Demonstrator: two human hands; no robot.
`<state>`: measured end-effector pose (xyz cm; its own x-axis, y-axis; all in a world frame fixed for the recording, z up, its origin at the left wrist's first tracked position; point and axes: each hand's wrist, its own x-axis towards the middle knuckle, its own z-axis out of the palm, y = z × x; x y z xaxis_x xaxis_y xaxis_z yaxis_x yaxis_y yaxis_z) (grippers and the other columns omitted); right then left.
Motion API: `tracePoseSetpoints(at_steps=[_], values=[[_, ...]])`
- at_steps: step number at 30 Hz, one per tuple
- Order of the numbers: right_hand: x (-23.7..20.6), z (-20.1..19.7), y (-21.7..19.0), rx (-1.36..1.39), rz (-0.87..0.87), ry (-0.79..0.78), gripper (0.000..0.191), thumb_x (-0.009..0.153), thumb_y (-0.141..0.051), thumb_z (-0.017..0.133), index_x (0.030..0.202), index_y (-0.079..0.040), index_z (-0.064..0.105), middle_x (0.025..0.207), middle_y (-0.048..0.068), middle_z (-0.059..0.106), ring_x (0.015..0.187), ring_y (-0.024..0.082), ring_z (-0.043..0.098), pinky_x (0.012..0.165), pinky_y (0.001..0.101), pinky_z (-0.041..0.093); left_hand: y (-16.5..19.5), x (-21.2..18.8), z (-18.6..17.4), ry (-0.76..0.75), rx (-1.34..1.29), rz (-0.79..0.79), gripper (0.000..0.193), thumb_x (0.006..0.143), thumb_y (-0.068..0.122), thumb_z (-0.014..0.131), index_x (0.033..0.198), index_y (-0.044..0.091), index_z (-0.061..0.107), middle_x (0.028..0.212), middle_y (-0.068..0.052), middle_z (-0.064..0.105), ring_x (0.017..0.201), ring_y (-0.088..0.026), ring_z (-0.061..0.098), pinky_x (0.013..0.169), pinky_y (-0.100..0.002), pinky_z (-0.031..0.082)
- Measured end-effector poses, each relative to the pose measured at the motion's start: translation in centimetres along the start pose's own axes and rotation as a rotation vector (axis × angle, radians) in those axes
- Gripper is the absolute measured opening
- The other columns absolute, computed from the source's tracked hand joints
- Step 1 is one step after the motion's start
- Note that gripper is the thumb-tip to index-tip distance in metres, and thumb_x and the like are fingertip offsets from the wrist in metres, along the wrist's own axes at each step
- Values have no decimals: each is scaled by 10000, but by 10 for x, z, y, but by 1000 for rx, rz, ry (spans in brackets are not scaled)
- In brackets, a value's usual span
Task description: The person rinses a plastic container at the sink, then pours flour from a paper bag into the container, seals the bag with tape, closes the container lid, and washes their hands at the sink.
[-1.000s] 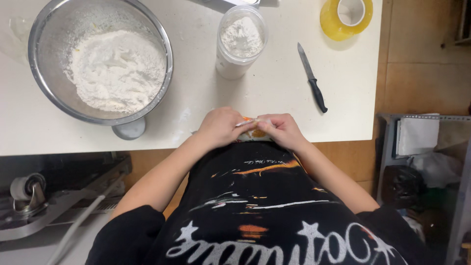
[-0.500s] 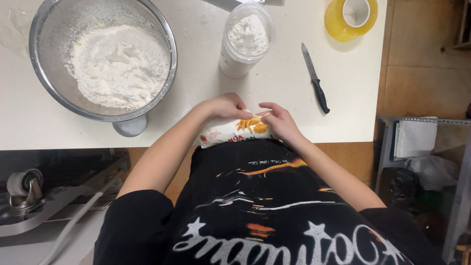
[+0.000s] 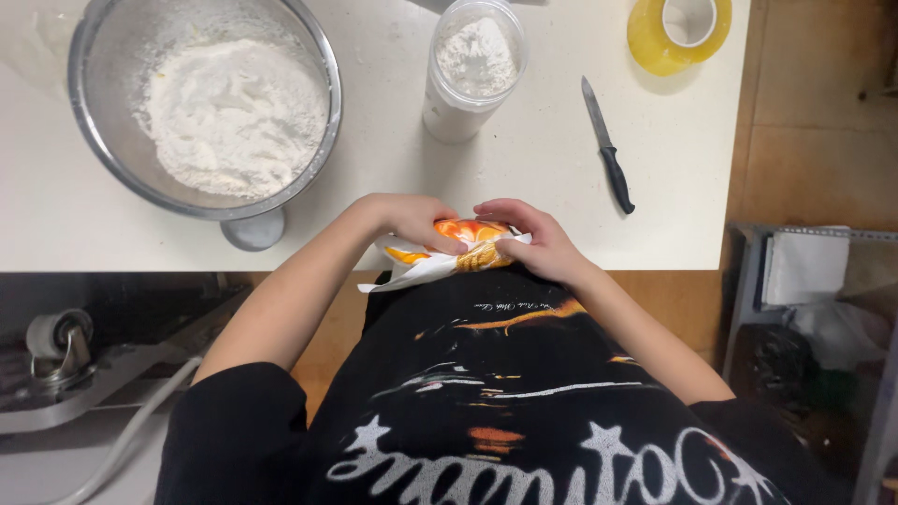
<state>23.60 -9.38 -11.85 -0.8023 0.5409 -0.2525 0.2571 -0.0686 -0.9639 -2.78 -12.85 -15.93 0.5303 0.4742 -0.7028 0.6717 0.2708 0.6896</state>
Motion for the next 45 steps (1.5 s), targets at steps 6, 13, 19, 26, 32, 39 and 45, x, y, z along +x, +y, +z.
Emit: tracePoseSetpoints(at_steps=[6,13,19,26,32,39,45], values=[[5,0,16,-16,-5,24,440,894,-22,574,1334,-18,599,1319,125,677,1230,196,652,1083,356,508,3,-13,23,70,-240,99,771,725,524,775,1287,33,582,1158,-137,717,1039,-212,681,885,-339,519],[40,-13,46,39,41,4,439,817,26,591,1254,-3,632,1213,115,731,1153,198,694,1018,347,539,5,-5,52,377,-494,101,633,810,473,750,1264,42,656,1158,-108,734,1059,-195,678,933,-329,509],[74,-2,57,-110,43,-72,403,855,-42,700,1257,-24,682,1224,115,740,1175,192,658,1027,343,498,-19,-20,87,537,-785,103,597,848,419,737,1302,37,665,1221,-88,723,1130,-165,648,1006,-317,473],[97,14,52,183,96,-170,341,915,-37,632,1251,-11,678,1273,84,726,1226,194,654,1055,348,489,-55,-68,153,780,-1373,73,504,897,281,721,1331,33,661,1194,-73,744,1017,-138,694,913,-319,544],[124,36,24,251,44,-251,283,942,-24,617,1217,4,675,1208,121,735,1155,233,695,1035,361,511,-78,-107,199,1141,-1931,366,501,950,291,654,1343,-18,605,1183,-162,741,965,-234,755,870,-402,605],[172,81,-76,96,-213,-278,211,971,-8,599,1158,7,695,1105,111,755,1079,203,701,1002,342,534,-144,-143,176,1375,-2138,568,496,984,368,574,1317,2,612,1191,-169,724,1006,-268,733,895,-415,590],[281,168,-181,-176,-339,-279,187,981,-76,661,1151,-7,698,1107,70,727,1064,138,668,946,286,522,-228,-208,139,1337,-1971,569,499,1015,309,576,1390,-18,539,1236,-175,701,1063,-266,705,918,-423,578]])
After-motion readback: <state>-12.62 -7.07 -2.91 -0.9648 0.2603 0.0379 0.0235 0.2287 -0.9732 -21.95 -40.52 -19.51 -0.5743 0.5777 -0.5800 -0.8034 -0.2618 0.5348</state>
